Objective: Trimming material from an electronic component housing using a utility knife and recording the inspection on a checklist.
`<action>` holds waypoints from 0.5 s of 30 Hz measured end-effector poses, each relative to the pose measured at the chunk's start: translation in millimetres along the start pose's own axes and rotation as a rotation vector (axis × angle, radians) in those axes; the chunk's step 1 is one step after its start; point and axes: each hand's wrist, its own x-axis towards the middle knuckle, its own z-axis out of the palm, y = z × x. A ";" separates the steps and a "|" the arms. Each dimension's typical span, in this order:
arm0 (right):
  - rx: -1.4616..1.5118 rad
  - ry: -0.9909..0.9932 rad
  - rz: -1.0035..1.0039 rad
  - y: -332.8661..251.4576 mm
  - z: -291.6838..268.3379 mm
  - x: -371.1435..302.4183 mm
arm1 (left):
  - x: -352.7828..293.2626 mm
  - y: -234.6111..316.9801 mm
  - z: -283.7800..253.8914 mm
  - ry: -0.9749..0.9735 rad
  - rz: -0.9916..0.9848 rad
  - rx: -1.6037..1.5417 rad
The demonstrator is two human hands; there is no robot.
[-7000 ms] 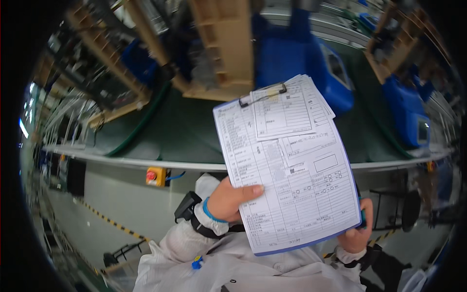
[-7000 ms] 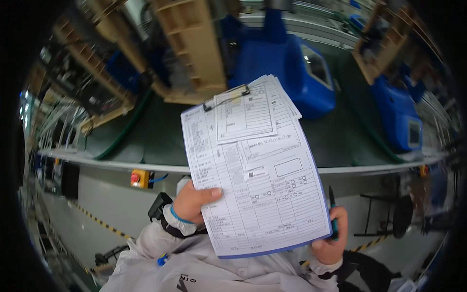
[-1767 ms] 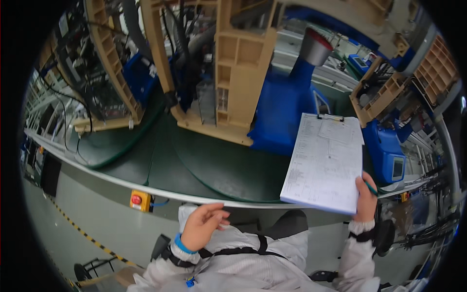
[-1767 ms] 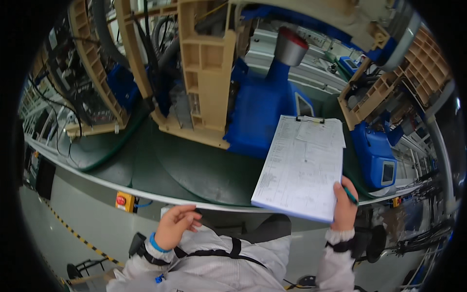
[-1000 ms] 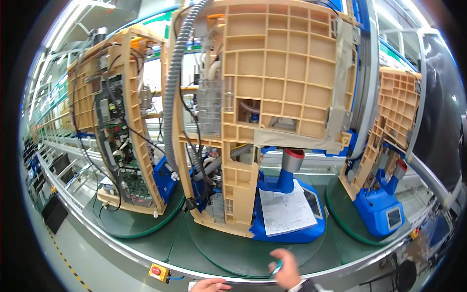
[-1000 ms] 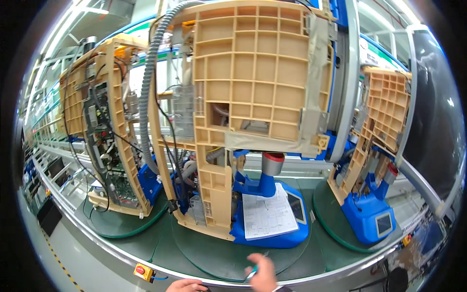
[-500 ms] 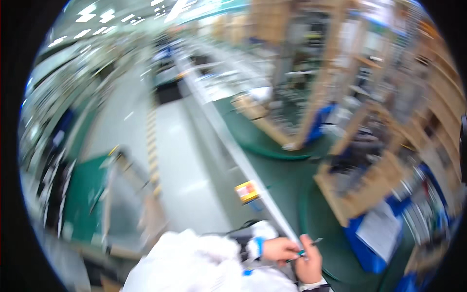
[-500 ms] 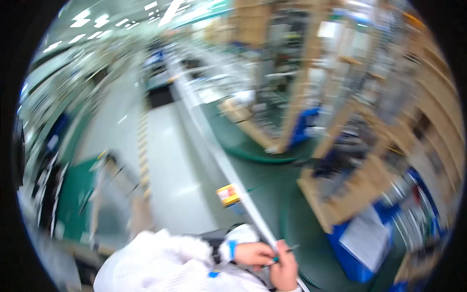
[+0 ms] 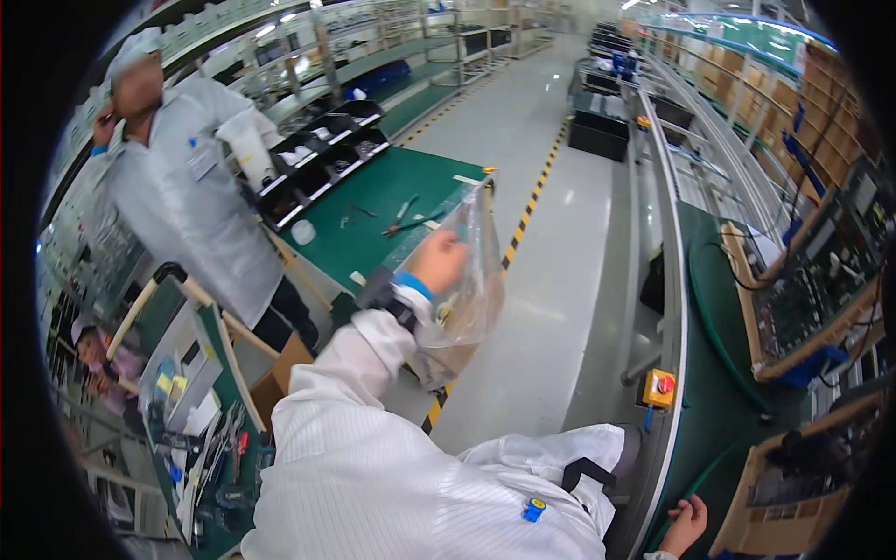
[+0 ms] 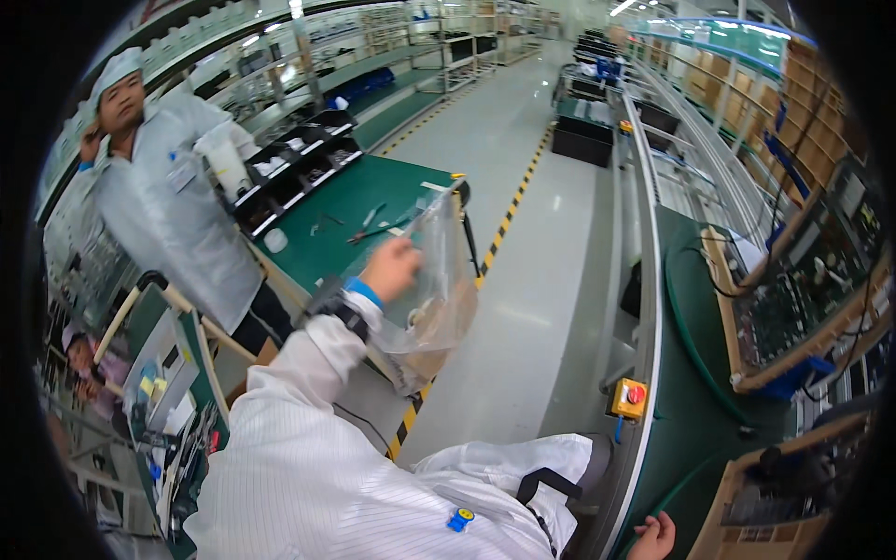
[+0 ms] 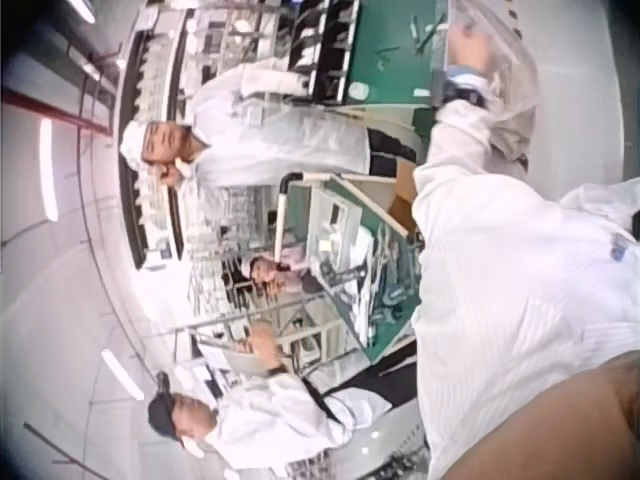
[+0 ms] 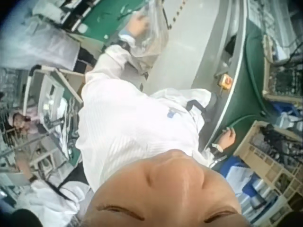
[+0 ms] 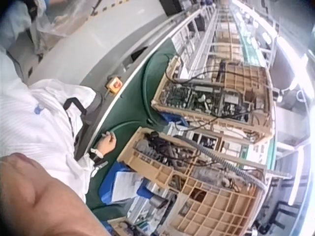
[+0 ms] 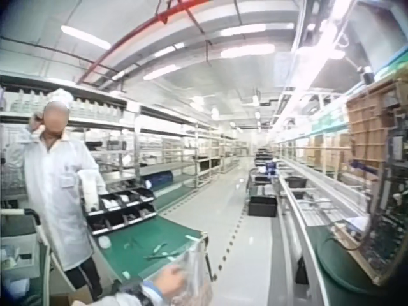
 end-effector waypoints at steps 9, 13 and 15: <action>0.077 0.069 0.035 -59.5 18.6 -32.4 | 56.7 -86.8 -157.9 0.530 -0.201 0.627; 0.091 0.103 0.000 -50.1 12.5 -41.2 | 74.7 -63.9 -94.6 0.413 -0.024 0.450; 0.124 0.118 -0.001 -44.8 19.0 -44.8 | 84.3 -47.6 -79.9 0.303 0.099 0.372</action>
